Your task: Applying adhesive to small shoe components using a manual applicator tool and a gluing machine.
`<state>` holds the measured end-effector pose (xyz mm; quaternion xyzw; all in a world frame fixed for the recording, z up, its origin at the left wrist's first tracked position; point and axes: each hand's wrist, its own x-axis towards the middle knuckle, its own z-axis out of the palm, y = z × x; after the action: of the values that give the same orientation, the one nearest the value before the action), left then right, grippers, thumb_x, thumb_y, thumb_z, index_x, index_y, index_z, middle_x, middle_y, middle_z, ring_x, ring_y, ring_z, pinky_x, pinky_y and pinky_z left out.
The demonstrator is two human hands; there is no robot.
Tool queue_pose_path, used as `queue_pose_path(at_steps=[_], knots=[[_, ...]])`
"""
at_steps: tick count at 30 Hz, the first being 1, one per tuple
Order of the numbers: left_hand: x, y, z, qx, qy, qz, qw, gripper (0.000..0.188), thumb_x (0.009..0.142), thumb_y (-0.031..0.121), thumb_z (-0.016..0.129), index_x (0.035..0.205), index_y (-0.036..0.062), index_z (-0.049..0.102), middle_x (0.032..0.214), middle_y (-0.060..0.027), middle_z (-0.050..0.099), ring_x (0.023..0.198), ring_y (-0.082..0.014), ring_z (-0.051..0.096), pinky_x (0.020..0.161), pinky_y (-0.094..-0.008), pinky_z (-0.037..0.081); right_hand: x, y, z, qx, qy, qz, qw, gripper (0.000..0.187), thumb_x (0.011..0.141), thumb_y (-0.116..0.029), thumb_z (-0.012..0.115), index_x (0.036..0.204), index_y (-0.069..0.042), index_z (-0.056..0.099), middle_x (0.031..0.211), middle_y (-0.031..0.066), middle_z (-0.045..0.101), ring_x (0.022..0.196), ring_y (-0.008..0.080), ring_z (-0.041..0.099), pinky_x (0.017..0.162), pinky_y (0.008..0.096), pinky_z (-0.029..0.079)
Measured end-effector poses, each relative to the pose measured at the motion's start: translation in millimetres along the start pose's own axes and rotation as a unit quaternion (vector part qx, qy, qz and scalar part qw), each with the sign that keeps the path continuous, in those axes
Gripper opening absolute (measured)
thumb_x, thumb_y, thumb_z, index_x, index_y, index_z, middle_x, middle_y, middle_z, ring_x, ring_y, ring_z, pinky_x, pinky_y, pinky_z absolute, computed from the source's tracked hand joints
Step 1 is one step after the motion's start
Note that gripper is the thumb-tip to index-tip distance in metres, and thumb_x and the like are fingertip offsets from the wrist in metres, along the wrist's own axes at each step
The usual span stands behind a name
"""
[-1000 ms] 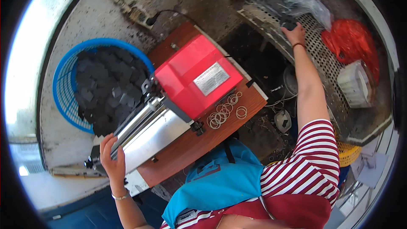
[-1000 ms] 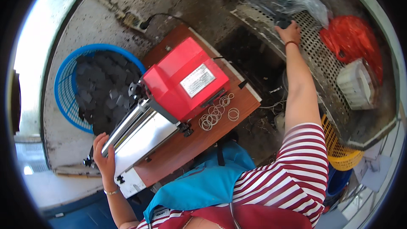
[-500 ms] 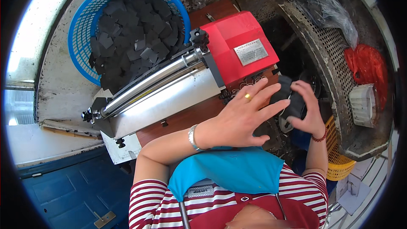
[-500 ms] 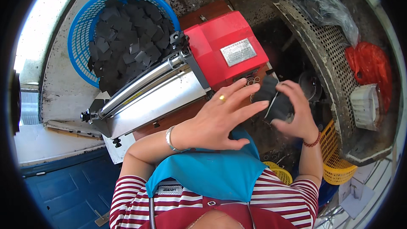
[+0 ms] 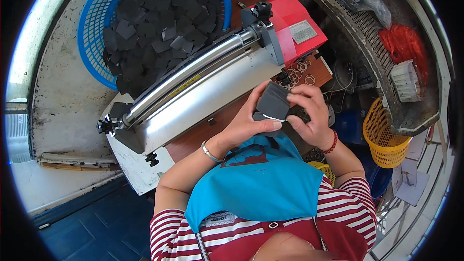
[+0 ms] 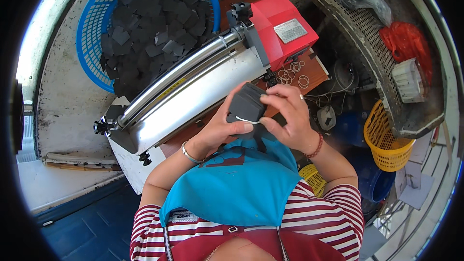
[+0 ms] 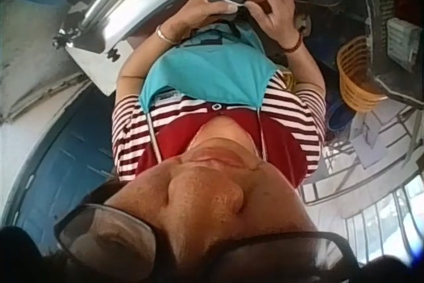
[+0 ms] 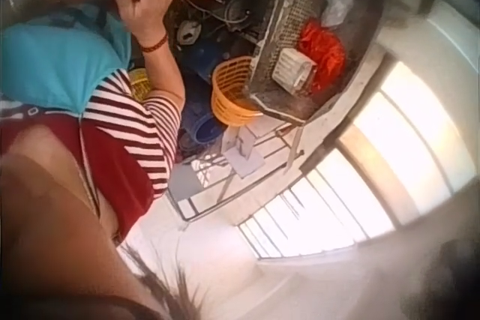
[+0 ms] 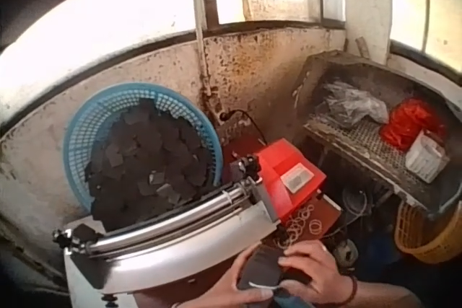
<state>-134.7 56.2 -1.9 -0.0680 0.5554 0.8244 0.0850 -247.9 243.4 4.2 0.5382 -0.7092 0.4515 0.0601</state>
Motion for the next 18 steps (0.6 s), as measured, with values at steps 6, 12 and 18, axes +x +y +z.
queue_pose_path(at_steps=[6, 12, 18], knots=[[-35, -4, -15, -0.240, 0.016, -0.055, 0.969, 0.070, 0.082, 0.024, 0.071, 0.139, 0.0075, 0.033, 0.123, -0.0072, 0.050, 0.108, -0.0175, 0.053, 0.086, -0.0345, 0.052, 17, -23, 44, -0.013, 0.058, -0.040, 0.997, 0.028, 0.080, -0.007, 0.069, 0.105, 0.001, 0.063, 0.103, 0.0137, 0.061, 0.089, 0.0284, 0.062, 0.076, 0.0361, 0.049], [-40, -3, -23, -0.239, 0.036, -0.041, 0.969, 0.055, 0.085, 0.021, 0.069, 0.129, 0.0071, 0.041, 0.114, -0.0086, 0.054, 0.102, -0.0186, 0.057, 0.084, -0.0376, 0.053, 24, -33, 51, 0.004, 0.044, -0.006, 0.999, 0.019, 0.073, 0.001, 0.069, 0.091, 0.001, 0.062, 0.091, 0.0118, 0.062, 0.078, 0.0262, 0.061, 0.069, 0.0339, 0.049], [-39, -4, -46, -0.186, -0.023, -0.053, 0.981, 0.058, 0.083, 0.030, 0.067, 0.129, 0.0022, 0.045, 0.114, -0.0120, 0.058, 0.105, -0.0242, 0.058, 0.084, -0.0403, 0.053, 9, -19, 42, 0.642, -0.031, 0.260, 0.721, 0.009, 0.079, -0.004, 0.063, 0.082, -0.002, 0.055, 0.078, 0.0033, 0.059, 0.072, 0.0132, 0.056, 0.063, 0.0277, 0.045]])
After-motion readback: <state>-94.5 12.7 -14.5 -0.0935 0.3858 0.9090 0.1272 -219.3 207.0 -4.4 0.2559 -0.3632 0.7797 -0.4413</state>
